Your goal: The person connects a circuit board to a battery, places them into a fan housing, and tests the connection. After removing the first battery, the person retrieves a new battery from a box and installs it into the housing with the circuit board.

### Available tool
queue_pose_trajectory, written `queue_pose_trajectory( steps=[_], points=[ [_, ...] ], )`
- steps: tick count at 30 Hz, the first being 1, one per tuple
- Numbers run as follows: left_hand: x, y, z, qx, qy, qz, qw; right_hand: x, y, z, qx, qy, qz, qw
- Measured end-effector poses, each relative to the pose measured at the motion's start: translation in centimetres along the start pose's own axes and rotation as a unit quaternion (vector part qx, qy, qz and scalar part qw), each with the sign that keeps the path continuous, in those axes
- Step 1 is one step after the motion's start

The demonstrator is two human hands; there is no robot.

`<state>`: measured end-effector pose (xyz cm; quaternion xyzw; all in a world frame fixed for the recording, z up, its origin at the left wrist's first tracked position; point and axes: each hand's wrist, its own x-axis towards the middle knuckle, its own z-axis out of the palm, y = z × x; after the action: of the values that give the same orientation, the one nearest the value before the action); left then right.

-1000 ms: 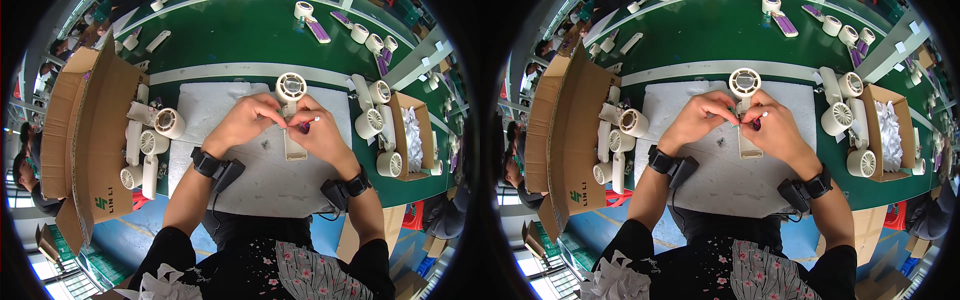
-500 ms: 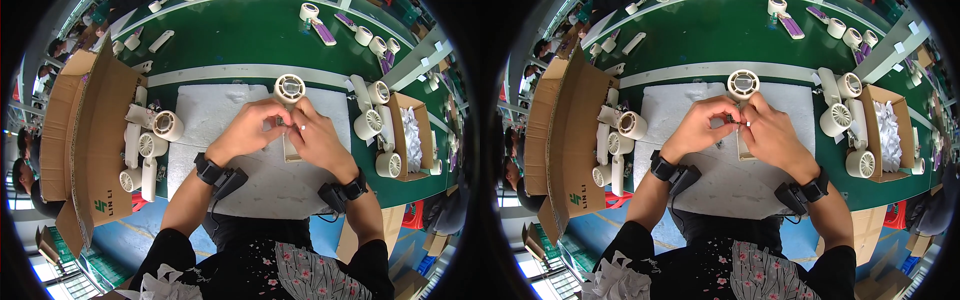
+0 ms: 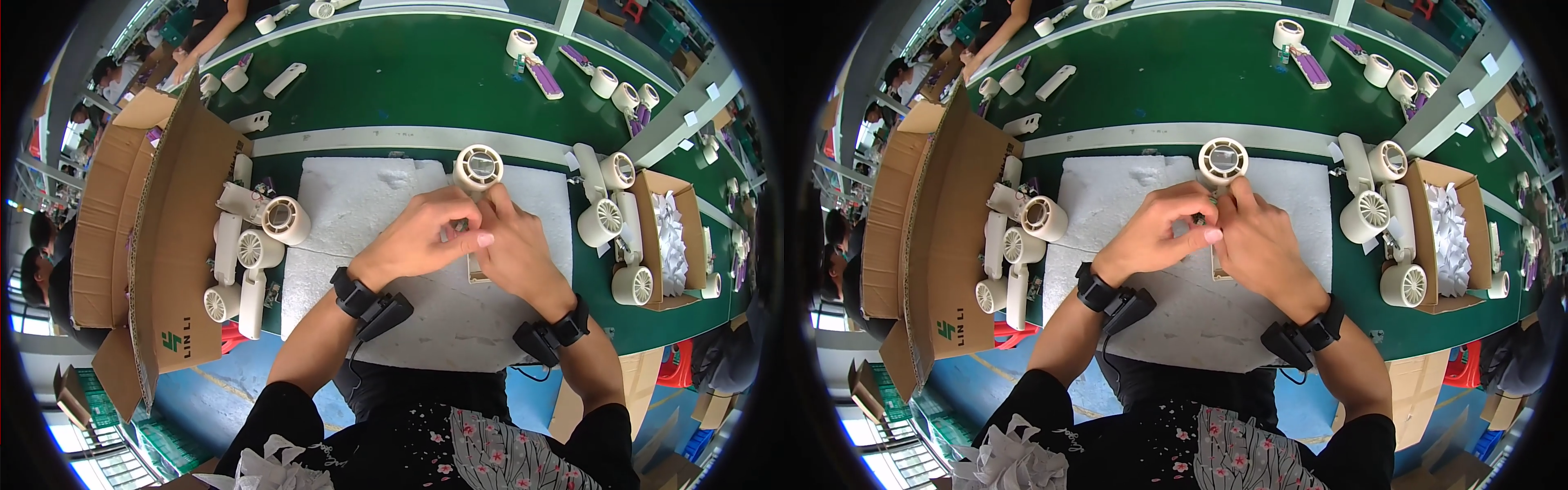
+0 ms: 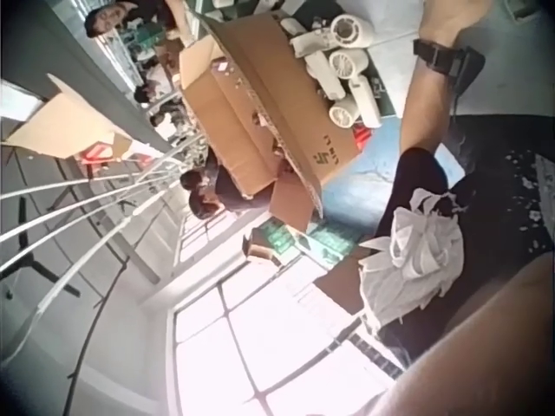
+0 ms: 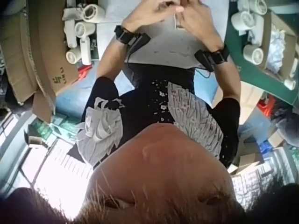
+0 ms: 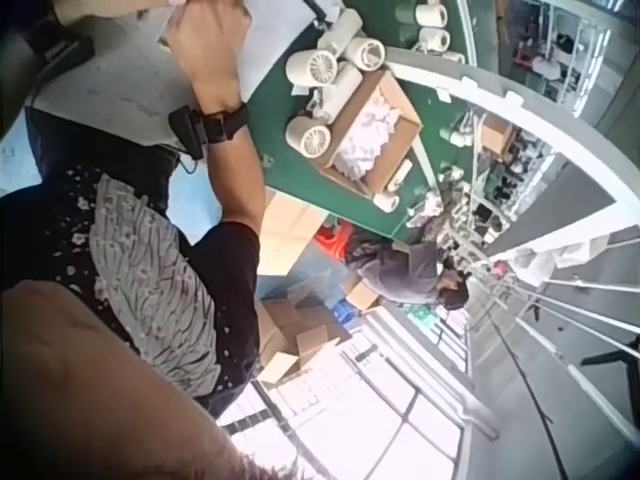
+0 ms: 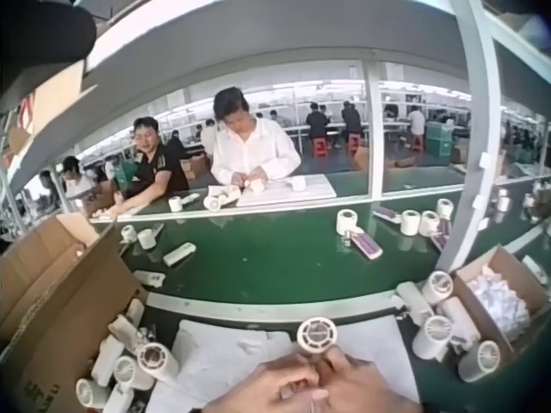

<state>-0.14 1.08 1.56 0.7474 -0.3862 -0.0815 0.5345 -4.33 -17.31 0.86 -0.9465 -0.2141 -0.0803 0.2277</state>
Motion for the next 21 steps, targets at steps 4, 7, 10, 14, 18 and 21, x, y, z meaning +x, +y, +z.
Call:
queue_pose_trajectory(
  steps=[4, 7, 10, 14, 18, 21],
  points=[
    [0.1, -0.5, 0.0, -0.004, 0.007, -0.053, 0.999, 0.1, 0.3, 0.2, 0.028, 0.04, -0.005, 0.999],
    [0.1, -0.6, 0.3, -0.085, 0.018, -0.109, 0.99, 0.3, 1.6, 0.1, 0.206, 0.059, 0.001, 0.977],
    [0.2, -1.3, 0.1, -0.163, 0.02, -0.14, 0.976, 0.9, 1.9, -0.3, 0.291, 0.067, -0.011, 0.954],
    [0.2, -1.7, -0.2, -0.171, 0.018, -0.15, 0.974, 1.2, 2.6, -0.6, 0.378, 0.039, 0.007, 0.925],
    [0.3, -1.5, -0.5, -0.201, 0.011, -0.161, 0.966, 1.4, 2.7, -0.7, 0.419, 0.018, 0.037, 0.907],
    [0.2, -1.7, -1.3, -0.243, -0.002, -0.173, 0.955, 1.1, 2.8, -0.5, 0.417, 0.012, 0.04, 0.908]
  ],
)
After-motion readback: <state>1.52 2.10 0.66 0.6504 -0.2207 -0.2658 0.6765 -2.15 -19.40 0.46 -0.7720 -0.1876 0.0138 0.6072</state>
